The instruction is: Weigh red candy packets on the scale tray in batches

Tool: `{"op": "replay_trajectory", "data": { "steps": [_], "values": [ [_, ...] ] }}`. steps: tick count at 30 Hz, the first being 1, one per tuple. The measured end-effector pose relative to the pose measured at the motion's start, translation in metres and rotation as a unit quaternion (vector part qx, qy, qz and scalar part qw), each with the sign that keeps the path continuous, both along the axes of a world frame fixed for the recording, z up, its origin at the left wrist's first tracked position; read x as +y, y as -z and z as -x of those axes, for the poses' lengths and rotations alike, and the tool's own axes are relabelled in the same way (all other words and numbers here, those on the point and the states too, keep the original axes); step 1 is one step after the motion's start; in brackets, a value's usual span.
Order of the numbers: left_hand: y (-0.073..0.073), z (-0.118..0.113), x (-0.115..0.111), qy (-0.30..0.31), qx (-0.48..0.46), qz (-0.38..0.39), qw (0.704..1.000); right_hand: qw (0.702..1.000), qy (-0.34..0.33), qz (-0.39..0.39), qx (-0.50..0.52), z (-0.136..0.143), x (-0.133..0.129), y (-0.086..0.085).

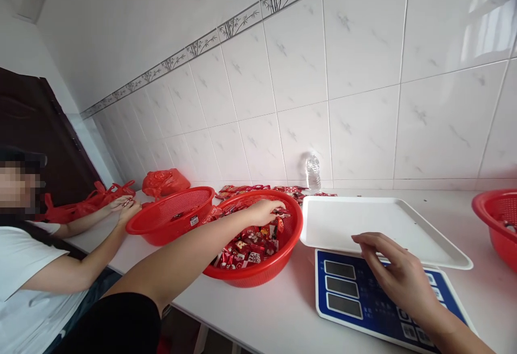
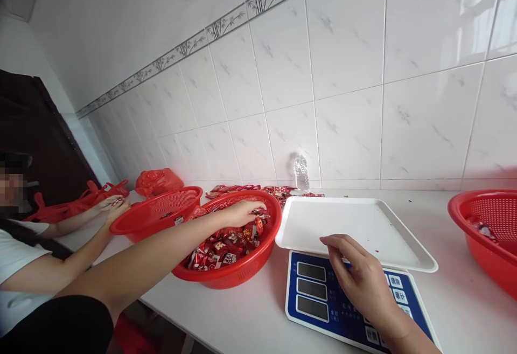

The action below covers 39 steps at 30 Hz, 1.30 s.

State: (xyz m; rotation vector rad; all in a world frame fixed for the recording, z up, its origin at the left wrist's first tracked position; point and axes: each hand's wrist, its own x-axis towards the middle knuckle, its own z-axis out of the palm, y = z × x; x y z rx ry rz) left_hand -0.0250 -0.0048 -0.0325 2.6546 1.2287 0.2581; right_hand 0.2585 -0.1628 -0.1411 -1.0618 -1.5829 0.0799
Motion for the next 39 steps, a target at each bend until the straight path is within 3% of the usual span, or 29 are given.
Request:
{"op": "replay_trajectory", "data": {
  "steps": [5, 10, 13, 21, 26, 28, 31, 33, 36, 39],
  "values": [
    [-0.011, -0.036, -0.01, -0.004, -0.126, 0.029, 0.992, 1.0, -0.002, 0.0, 0.003, 0.0, 0.001, -0.001],
    [0.006, -0.078, -0.017, 0.017, -0.174, 0.051, 0.983, 1.0, -0.004, -0.003, 0.002, 0.0, 0.002, -0.003],
    [0.014, -0.09, -0.016, 0.003, -0.158, 0.068, 0.985, 1.0, -0.002, -0.016, -0.002, 0.001, 0.004, -0.005],
    [0.008, -0.07, -0.005, 0.016, -0.242, 0.19, 0.951, 1.0, -0.021, -0.014, -0.004, 0.003, 0.003, -0.011],
    [0.018, -0.086, -0.015, 0.096, -0.257, 0.161, 0.948, 1.0, -0.015, -0.019, 0.002, 0.004, 0.004, -0.01],
    [0.02, -0.091, -0.016, 0.113, -0.248, 0.114, 0.955, 1.0, -0.014, -0.018, 0.004, 0.003, 0.005, -0.01],
    [0.015, -0.085, -0.008, 0.07, -0.185, -0.013, 0.98, 1.0, -0.015, -0.013, 0.001, 0.002, 0.006, -0.009],
    [0.012, -0.071, 0.002, 0.015, -0.093, -0.052, 0.994, 1.0, -0.017, -0.009, -0.001, 0.002, 0.006, -0.009],
    [0.014, -0.047, 0.014, -0.031, 0.025, -0.01, 0.999, 1.0, -0.023, -0.003, -0.001, 0.002, 0.006, -0.008],
    [0.028, -0.033, 0.019, -0.029, 0.057, 0.037, 0.997, 1.0, -0.019, -0.002, -0.001, 0.002, 0.005, -0.008]
  ]
}}
